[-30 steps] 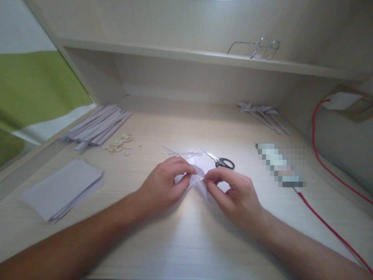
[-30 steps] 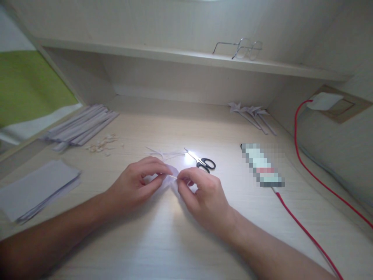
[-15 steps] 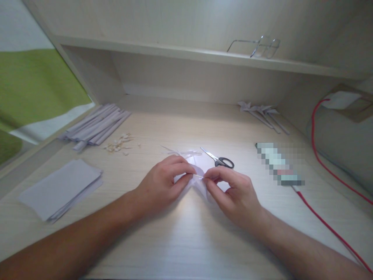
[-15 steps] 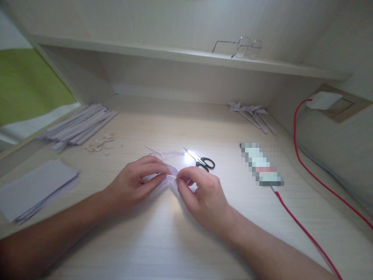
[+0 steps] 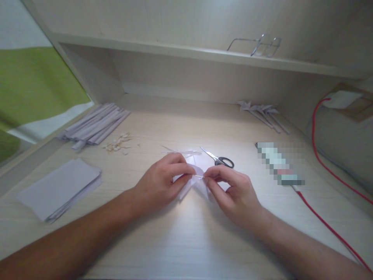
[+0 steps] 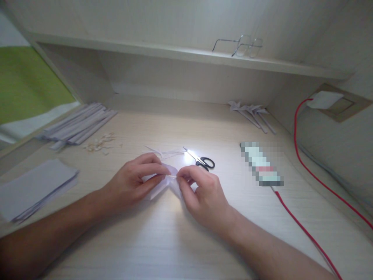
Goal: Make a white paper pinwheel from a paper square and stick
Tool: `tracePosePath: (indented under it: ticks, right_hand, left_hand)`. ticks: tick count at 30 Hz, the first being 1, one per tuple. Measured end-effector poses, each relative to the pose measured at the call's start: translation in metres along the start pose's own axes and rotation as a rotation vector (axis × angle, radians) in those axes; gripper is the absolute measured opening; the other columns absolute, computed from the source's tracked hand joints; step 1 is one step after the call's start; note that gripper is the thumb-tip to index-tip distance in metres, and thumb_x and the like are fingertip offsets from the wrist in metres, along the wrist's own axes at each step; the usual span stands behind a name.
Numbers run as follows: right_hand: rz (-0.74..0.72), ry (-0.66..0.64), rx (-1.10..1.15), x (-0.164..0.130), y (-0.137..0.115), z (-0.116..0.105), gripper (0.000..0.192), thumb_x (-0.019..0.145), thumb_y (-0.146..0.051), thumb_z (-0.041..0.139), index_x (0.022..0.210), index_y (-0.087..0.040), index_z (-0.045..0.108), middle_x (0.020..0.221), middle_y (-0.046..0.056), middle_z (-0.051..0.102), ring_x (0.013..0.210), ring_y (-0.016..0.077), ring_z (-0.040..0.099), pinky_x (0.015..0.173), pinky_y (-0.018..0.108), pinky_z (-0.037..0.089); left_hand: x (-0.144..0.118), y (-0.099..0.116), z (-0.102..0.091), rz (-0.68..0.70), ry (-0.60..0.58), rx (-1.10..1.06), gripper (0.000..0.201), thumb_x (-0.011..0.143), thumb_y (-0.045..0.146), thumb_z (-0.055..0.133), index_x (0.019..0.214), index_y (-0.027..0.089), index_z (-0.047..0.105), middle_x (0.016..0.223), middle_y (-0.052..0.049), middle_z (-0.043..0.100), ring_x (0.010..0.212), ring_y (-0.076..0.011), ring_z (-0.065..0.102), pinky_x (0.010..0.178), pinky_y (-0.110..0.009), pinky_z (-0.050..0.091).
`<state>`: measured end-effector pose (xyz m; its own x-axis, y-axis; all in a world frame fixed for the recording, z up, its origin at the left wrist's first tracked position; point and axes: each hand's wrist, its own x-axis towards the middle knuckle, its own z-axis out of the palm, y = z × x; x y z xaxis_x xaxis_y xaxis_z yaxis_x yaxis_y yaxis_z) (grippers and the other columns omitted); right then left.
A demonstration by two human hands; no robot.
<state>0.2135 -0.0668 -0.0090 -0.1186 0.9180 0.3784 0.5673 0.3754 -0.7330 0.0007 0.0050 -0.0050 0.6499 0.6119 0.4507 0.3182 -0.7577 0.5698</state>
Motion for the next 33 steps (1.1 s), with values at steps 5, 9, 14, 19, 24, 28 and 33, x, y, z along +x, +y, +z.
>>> tracePosePath:
  ticks: [5, 9, 14, 19, 24, 28, 33]
  right_hand:
    - [0.003, -0.022, 0.007, 0.0001, 0.0002, -0.0005, 0.011, 0.090, -0.011, 0.061, 0.093, -0.019, 0.068, 0.084, 0.000, 0.070, 0.076, 0.0144, 0.065, 0.070, 0.029, 0.051]
    - [0.012, -0.032, 0.008, 0.0014, -0.0006, -0.0004, 0.011, 0.090, -0.011, 0.061, 0.091, -0.019, 0.068, 0.082, 0.000, 0.069, 0.074, 0.0139, 0.065, 0.069, 0.028, 0.050]
    - [0.006, -0.040, -0.001, 0.0015, -0.0009, -0.0012, 0.012, 0.090, -0.011, 0.060, 0.091, -0.019, 0.068, 0.082, 0.000, 0.070, 0.075, 0.0147, 0.065, 0.069, 0.029, 0.050]
    - [-0.004, -0.055, -0.003, 0.0016, -0.0005, -0.0019, 0.015, 0.087, -0.008, 0.061, 0.093, -0.019, 0.068, 0.084, 0.001, 0.071, 0.076, 0.0149, 0.066, 0.070, 0.028, 0.051]
    - [-0.018, -0.066, 0.002, 0.0007, -0.0004, -0.0016, 0.016, 0.087, -0.007, 0.061, 0.092, -0.020, 0.068, 0.084, 0.000, 0.071, 0.075, 0.0143, 0.066, 0.070, 0.028, 0.050]
    - [-0.005, -0.066, 0.008, -0.0002, -0.0001, -0.0011, 0.016, 0.088, -0.007, 0.061, 0.093, -0.020, 0.068, 0.083, -0.001, 0.071, 0.075, 0.0140, 0.066, 0.070, 0.028, 0.050]
    - [0.017, -0.070, 0.036, 0.0008, 0.0004, -0.0002, 0.017, 0.087, -0.006, 0.060, 0.093, -0.019, 0.068, 0.084, 0.000, 0.070, 0.077, 0.0145, 0.066, 0.072, 0.028, 0.051]
  left_hand:
    - [-0.0003, 0.0014, -0.0027, -0.011, -0.028, 0.017, 0.021, 0.092, 0.009, 0.062, 0.101, 0.020, 0.078, 0.079, -0.002, 0.062, 0.078, -0.0160, 0.059, 0.071, -0.028, 0.045]
    - [0.0011, 0.0030, -0.0039, 0.000, -0.060, 0.003, 0.023, 0.093, 0.009, 0.060, 0.103, 0.019, 0.078, 0.081, -0.003, 0.065, 0.078, -0.0158, 0.060, 0.071, -0.028, 0.045]
    - [0.0026, 0.0028, -0.0029, 0.047, -0.069, 0.004, 0.022, 0.093, 0.008, 0.059, 0.102, 0.015, 0.077, 0.086, -0.006, 0.068, 0.084, -0.0171, 0.062, 0.076, -0.028, 0.048]
    - [0.0028, 0.0028, -0.0021, 0.057, -0.078, -0.004, 0.024, 0.092, 0.007, 0.057, 0.103, 0.016, 0.077, 0.090, -0.007, 0.069, 0.087, -0.0177, 0.063, 0.078, -0.029, 0.050]
    - [0.0009, 0.0031, -0.0015, 0.066, -0.064, 0.006, 0.024, 0.093, 0.010, 0.058, 0.105, 0.017, 0.077, 0.090, -0.008, 0.067, 0.088, -0.0192, 0.062, 0.078, -0.032, 0.050]
    - [-0.0003, 0.0023, -0.0009, 0.081, -0.043, 0.021, 0.024, 0.093, 0.009, 0.058, 0.104, 0.018, 0.077, 0.093, -0.008, 0.070, 0.091, -0.0206, 0.061, 0.081, -0.035, 0.050]
    - [0.0007, 0.0034, -0.0008, 0.106, -0.023, 0.007, 0.026, 0.091, 0.006, 0.058, 0.106, 0.019, 0.075, 0.098, -0.007, 0.074, 0.094, -0.0213, 0.061, 0.086, -0.038, 0.049]
